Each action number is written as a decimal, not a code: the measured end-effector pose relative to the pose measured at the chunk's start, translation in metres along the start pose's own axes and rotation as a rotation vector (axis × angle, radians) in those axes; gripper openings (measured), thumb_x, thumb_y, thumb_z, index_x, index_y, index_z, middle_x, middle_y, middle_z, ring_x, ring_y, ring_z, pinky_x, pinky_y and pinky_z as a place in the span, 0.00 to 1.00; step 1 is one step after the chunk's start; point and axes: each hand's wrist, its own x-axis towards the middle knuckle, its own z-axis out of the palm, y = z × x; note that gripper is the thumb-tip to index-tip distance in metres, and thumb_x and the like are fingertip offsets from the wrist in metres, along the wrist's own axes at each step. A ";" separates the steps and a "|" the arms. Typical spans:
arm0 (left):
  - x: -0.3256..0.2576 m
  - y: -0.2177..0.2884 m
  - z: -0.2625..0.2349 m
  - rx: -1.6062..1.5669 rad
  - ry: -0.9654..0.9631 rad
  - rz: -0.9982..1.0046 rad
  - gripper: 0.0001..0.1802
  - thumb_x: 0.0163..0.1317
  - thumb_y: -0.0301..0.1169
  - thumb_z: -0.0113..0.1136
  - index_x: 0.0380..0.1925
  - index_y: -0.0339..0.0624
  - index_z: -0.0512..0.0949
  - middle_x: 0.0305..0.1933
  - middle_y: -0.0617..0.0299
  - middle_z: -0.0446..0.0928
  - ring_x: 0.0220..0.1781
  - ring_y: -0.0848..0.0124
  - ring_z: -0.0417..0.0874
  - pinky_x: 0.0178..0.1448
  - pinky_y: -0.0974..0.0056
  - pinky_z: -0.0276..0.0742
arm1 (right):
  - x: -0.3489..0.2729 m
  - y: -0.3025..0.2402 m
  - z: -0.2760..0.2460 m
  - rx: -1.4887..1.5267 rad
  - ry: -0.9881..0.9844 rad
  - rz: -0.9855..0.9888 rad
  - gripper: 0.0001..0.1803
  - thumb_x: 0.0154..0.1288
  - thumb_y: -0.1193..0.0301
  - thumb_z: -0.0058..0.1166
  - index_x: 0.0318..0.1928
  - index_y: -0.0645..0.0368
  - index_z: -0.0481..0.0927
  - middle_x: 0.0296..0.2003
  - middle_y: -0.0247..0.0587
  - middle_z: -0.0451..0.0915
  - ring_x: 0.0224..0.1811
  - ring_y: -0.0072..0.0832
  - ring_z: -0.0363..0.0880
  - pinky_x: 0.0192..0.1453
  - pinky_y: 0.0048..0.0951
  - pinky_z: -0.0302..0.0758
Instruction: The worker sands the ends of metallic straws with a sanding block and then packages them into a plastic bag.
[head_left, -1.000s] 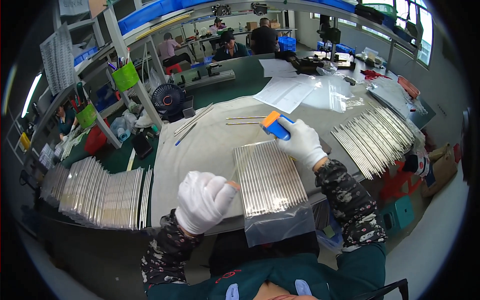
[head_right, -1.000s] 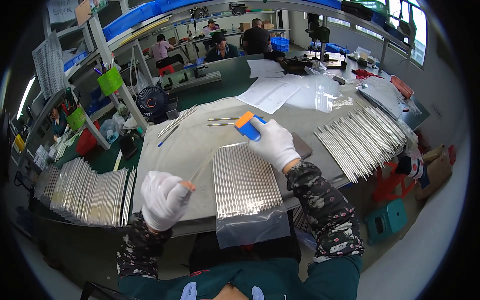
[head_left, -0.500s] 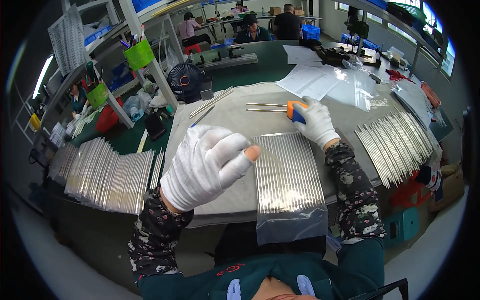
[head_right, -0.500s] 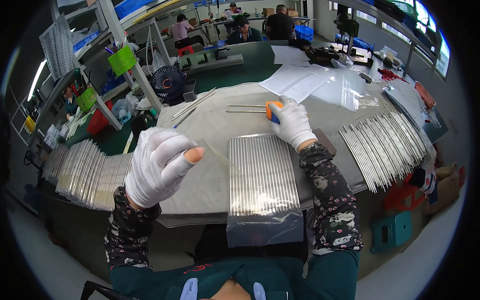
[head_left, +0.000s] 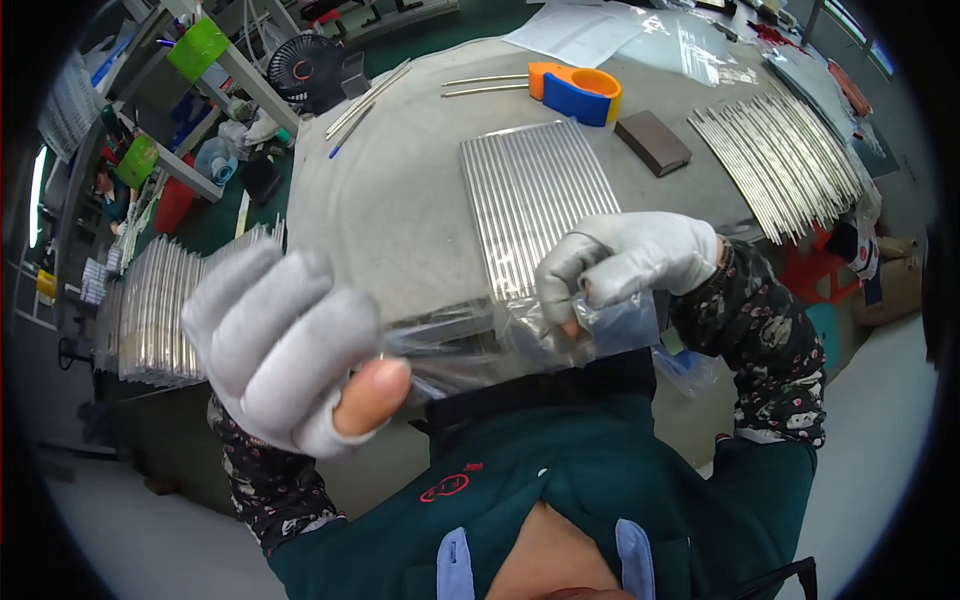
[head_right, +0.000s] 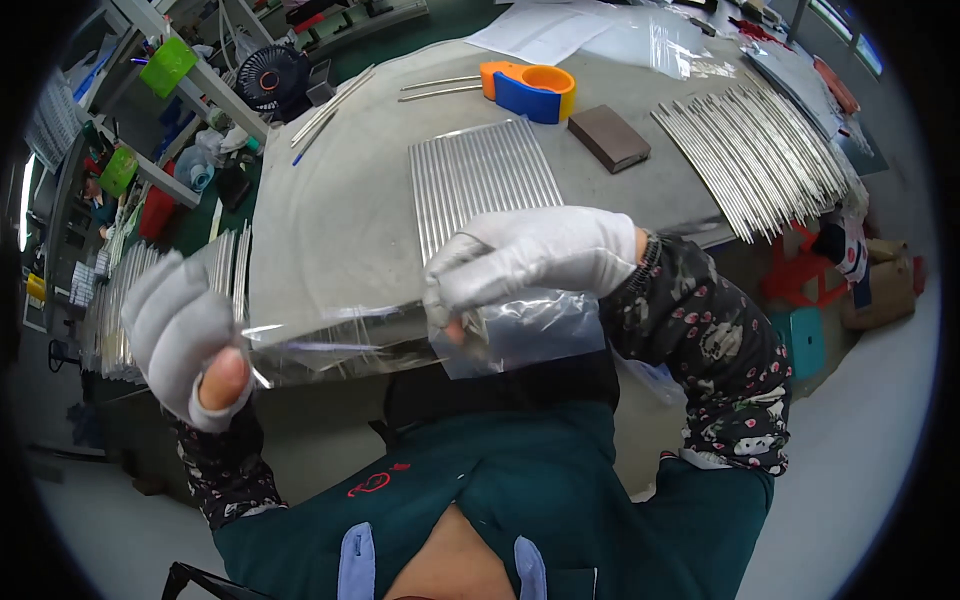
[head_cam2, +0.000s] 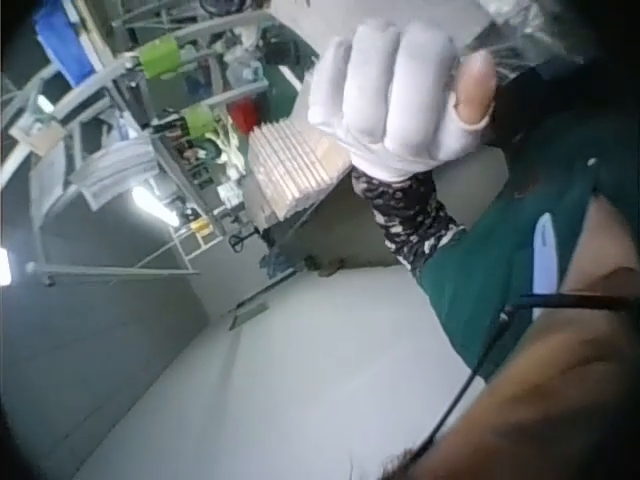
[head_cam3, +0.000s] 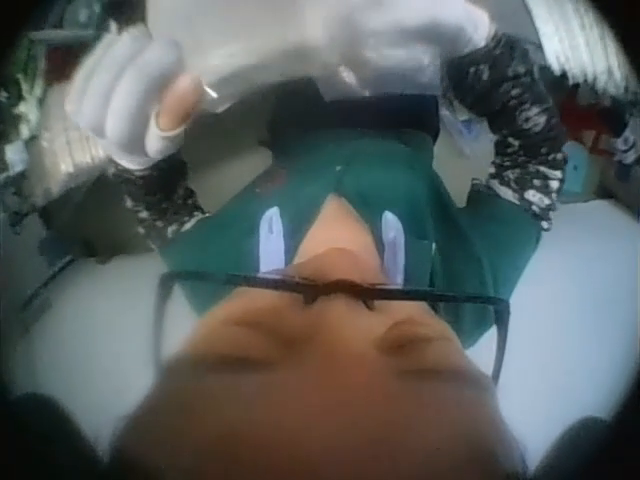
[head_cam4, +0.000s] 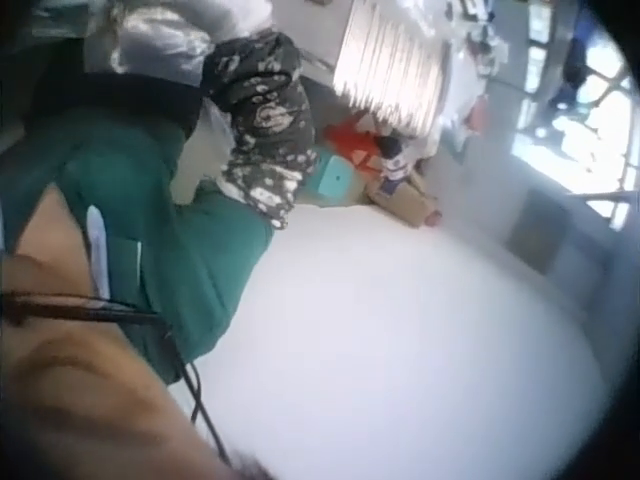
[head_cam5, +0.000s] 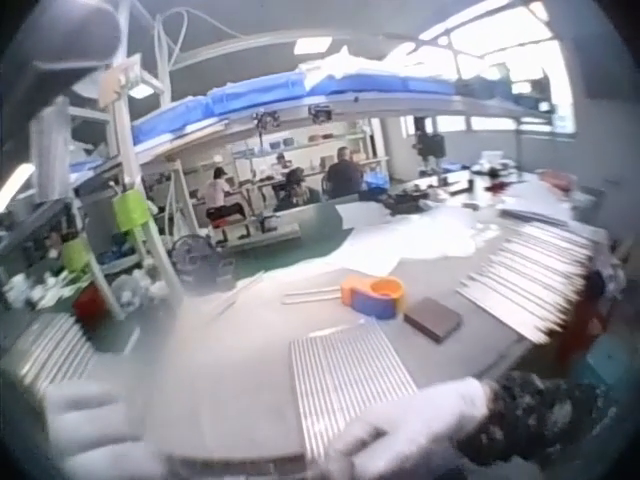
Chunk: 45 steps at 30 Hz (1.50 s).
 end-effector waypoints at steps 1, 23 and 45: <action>-0.015 0.011 0.010 0.072 0.109 -0.018 0.16 0.61 0.42 0.47 0.47 0.52 0.70 0.37 0.64 0.71 0.36 0.67 0.74 0.38 0.58 0.74 | -0.009 -0.005 0.008 0.020 0.055 0.053 0.24 0.57 0.55 0.57 0.33 0.69 0.77 0.30 0.45 0.79 0.34 0.29 0.78 0.42 0.26 0.73; -0.091 0.032 -0.023 0.084 -0.319 -0.329 0.18 0.63 0.41 0.48 0.22 0.38 0.69 0.30 0.53 0.70 0.35 0.56 0.74 0.39 0.56 0.72 | -0.052 0.030 0.026 -0.119 0.406 0.245 0.18 0.50 0.82 0.58 0.45 0.64 0.76 0.28 0.27 0.72 0.32 0.14 0.70 0.41 0.19 0.71; -0.100 0.061 0.046 -0.321 -0.004 -0.724 0.16 0.51 0.24 0.62 0.40 0.46 0.71 0.32 0.63 0.72 0.37 0.64 0.75 0.48 0.54 0.72 | -0.069 0.064 0.025 -1.143 0.978 -0.309 0.17 0.47 0.86 0.53 0.40 0.58 0.74 0.30 0.41 0.74 0.33 0.39 0.74 0.38 0.32 0.70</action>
